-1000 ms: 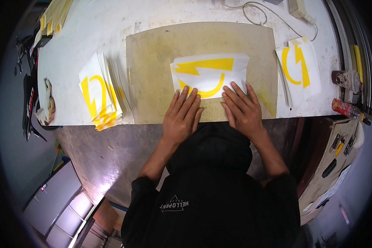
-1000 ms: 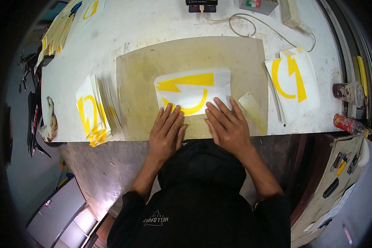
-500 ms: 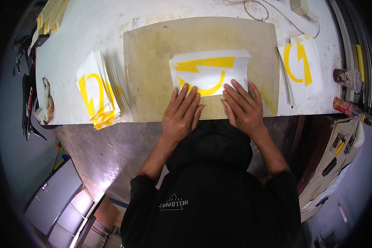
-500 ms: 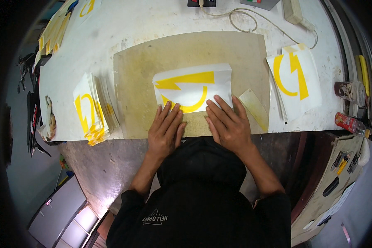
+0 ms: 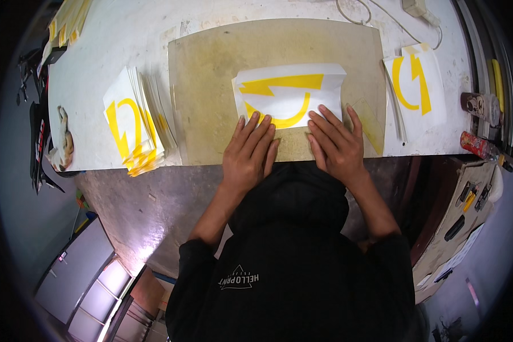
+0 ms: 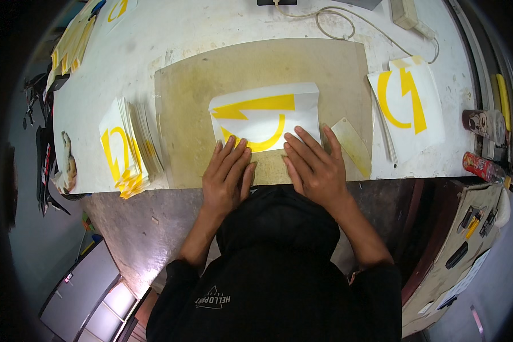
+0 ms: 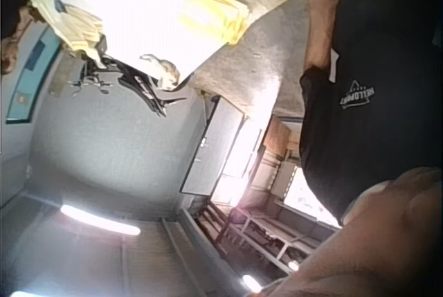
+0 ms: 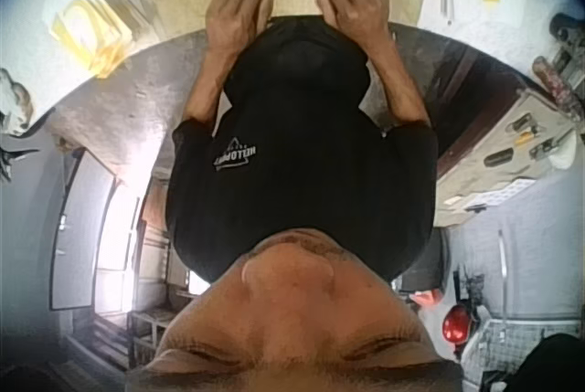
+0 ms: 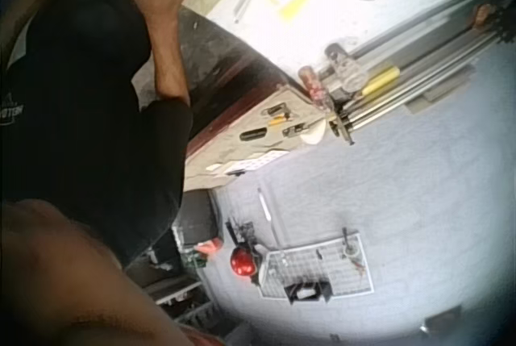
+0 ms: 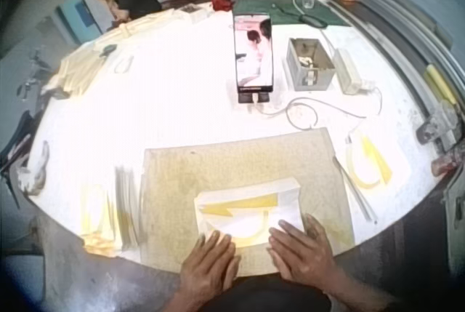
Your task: The person folds a stack of white papers with yellow graphics in half on a workbench. They smooth each folded paper and place it on a growing pile, repeating the process for multiple sheets.
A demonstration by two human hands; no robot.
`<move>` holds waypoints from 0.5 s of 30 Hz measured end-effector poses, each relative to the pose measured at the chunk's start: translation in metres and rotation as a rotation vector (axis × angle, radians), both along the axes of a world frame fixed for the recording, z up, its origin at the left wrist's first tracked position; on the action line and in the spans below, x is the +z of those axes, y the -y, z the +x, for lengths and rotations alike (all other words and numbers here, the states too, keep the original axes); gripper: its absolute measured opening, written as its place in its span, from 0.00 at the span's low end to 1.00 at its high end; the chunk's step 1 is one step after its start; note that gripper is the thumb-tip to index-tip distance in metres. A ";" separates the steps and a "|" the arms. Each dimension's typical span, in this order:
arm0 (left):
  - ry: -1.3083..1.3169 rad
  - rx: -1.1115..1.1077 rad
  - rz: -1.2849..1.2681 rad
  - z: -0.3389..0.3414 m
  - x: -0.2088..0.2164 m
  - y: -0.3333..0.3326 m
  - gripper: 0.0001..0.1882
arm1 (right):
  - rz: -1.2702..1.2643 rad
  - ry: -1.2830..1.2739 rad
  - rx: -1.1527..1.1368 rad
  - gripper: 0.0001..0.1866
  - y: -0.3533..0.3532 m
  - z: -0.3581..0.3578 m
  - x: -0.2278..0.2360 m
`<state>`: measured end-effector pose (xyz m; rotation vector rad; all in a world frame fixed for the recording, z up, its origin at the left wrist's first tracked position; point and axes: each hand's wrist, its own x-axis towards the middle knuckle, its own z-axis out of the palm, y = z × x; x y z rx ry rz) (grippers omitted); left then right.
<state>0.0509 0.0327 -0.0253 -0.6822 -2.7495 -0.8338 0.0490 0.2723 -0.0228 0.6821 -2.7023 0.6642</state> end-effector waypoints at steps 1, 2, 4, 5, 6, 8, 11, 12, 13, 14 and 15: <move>-0.011 0.018 -0.014 -0.001 0.003 -0.002 0.17 | -0.011 0.003 -0.002 0.13 0.000 -0.001 0.002; -0.022 0.036 -0.029 -0.003 0.008 -0.005 0.17 | -0.022 0.005 -0.005 0.13 0.001 -0.003 0.004; -0.038 0.089 -0.052 -0.007 0.011 -0.011 0.17 | -0.059 0.001 -0.022 0.13 0.005 -0.006 0.005; -0.044 0.125 -0.060 -0.010 0.010 -0.015 0.17 | -0.086 -0.006 -0.037 0.14 0.009 -0.010 0.003; -0.050 0.162 -0.069 -0.012 0.010 -0.018 0.17 | -0.112 -0.012 -0.051 0.14 0.013 -0.013 0.001; -0.083 0.169 -0.072 -0.014 0.008 -0.020 0.18 | -0.098 -0.016 -0.073 0.15 0.022 -0.015 -0.003; -0.055 0.194 -0.082 -0.013 0.012 -0.017 0.18 | -0.050 0.009 -0.096 0.19 0.020 -0.014 0.000; -0.032 0.204 -0.086 -0.011 0.013 -0.015 0.18 | -0.028 0.023 -0.102 0.21 0.017 -0.012 0.003; -0.036 0.216 -0.095 -0.011 0.015 -0.005 0.17 | -0.019 0.023 -0.124 0.19 0.016 -0.011 0.007; -0.038 0.235 -0.109 -0.011 0.016 0.010 0.16 | -0.014 0.027 -0.138 0.17 0.015 -0.011 0.010; -0.040 0.252 -0.122 -0.011 0.018 0.020 0.16 | -0.009 0.030 -0.154 0.16 0.015 -0.011 0.012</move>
